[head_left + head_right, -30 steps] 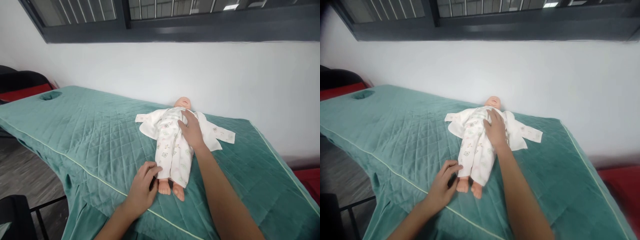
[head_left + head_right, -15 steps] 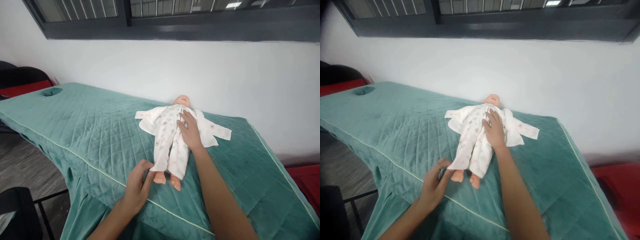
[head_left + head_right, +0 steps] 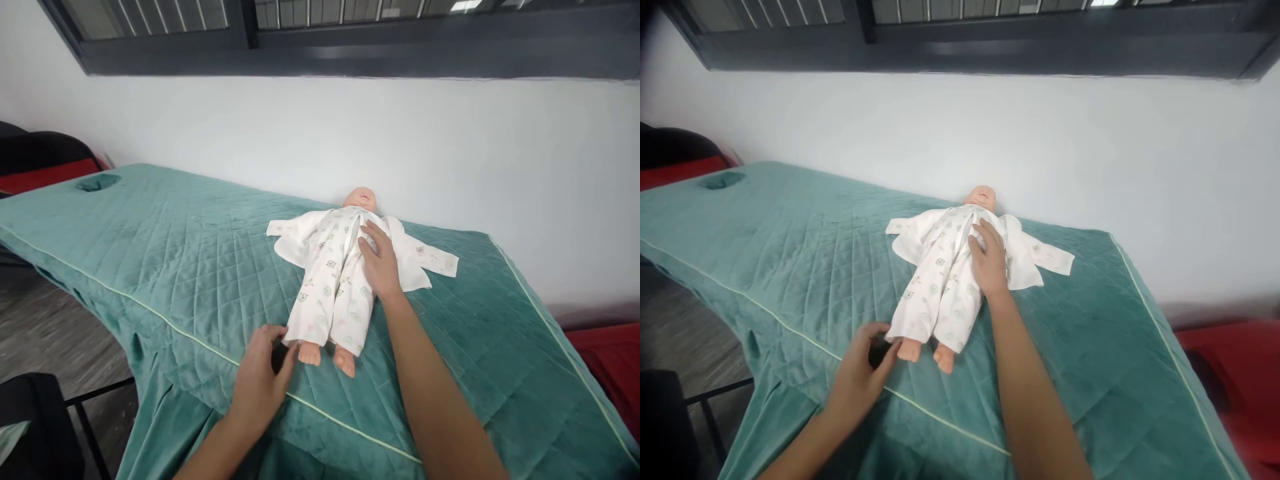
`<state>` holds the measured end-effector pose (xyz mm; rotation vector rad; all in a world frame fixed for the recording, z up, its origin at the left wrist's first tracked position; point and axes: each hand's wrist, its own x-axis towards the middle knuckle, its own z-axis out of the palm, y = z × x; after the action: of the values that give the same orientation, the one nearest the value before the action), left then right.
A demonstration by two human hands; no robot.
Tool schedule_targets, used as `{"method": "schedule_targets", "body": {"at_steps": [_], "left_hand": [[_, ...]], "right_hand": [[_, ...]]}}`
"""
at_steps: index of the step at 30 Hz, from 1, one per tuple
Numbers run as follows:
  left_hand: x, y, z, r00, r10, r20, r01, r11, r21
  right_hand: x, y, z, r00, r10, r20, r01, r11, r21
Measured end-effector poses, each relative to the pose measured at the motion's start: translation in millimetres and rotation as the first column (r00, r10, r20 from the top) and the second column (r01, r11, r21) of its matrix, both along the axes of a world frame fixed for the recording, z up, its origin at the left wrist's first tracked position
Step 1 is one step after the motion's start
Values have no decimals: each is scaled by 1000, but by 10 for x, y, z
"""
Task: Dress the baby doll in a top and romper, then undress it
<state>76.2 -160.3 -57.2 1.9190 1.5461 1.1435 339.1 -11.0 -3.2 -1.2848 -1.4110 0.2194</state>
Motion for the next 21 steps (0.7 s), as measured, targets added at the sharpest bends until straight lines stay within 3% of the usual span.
{"method": "schedule_targets", "body": {"at_steps": [5, 9, 12, 15, 21], "left_hand": [[57, -10, 69, 990, -101, -101, 123, 962, 243], [46, 38, 326, 940, -226, -256, 314, 867, 387], [102, 69, 563, 865, -284, -414, 436, 834, 338], [231, 45, 678, 806, -293, -515, 460, 856, 234], [366, -12, 503, 726, -130, -675, 382, 893, 239]], "right_hand": [[4, -15, 0, 1000, -6, -1, 6, 1000, -14], [13, -14, -14, 1000, 3, 0, -3, 1000, -5], [14, -13, -18, 1000, 9, -8, -10, 1000, -3], [9, -21, -10, 1000, 6, -12, -6, 1000, -16], [6, -31, 13, 1000, 6, -11, -6, 1000, -22]]}}
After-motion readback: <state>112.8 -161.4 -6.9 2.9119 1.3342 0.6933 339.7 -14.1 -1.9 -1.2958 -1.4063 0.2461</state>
